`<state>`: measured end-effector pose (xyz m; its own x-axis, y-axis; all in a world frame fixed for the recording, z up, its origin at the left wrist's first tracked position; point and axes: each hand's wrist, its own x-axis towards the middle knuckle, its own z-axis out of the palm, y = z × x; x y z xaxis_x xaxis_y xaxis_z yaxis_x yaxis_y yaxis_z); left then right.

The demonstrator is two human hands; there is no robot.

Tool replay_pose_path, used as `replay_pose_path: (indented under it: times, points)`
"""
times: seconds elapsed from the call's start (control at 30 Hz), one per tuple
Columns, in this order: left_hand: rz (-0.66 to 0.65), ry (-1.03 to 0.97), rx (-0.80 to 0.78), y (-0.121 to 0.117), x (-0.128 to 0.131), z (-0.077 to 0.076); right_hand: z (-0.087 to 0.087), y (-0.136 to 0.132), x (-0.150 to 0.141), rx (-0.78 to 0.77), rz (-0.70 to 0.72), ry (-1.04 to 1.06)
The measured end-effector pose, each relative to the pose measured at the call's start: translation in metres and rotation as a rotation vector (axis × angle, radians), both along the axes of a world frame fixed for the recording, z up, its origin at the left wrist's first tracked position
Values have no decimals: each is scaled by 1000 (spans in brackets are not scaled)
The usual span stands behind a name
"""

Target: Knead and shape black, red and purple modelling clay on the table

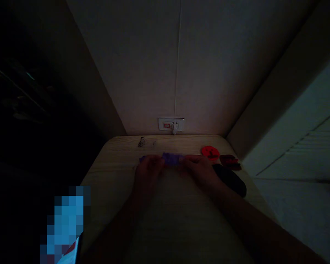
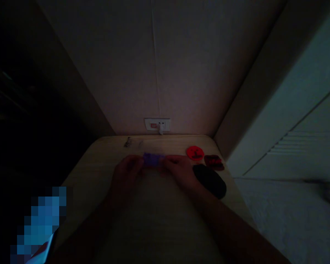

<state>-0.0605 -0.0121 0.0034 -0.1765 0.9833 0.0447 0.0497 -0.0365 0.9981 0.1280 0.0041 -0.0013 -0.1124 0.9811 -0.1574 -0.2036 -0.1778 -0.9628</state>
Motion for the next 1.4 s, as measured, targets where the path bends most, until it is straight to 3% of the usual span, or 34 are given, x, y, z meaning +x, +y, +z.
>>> replay_pose_path:
  times: [0.23,0.37,0.5,0.7,0.83,0.97,1.13,1.27,1.4]
  points:
    - [57,-193,-43,3,-3,-4,0,-6,-4,-47,117,-67]
    - [22,-326,-51,2,1,-5,3,-6,-6,-29,41,5]
    - [18,-323,-105,3,1,-5,5,-6,-5,34,16,-3]
    - [-107,-262,-81,5,1,-10,5,-5,-3,64,-14,-47]
    - [-162,-533,-101,2,5,-3,4,-4,-5,52,-3,53]
    - [-216,-823,-158,-1,6,6,10,-8,-11,-66,15,223]
    - [-249,-1003,-248,0,7,12,12,-9,-14,-106,5,237]
    - [-154,-883,-203,4,11,5,8,-8,-11,47,-23,86]
    - [1,-452,-29,5,11,-8,9,-11,-10,159,-75,-88]
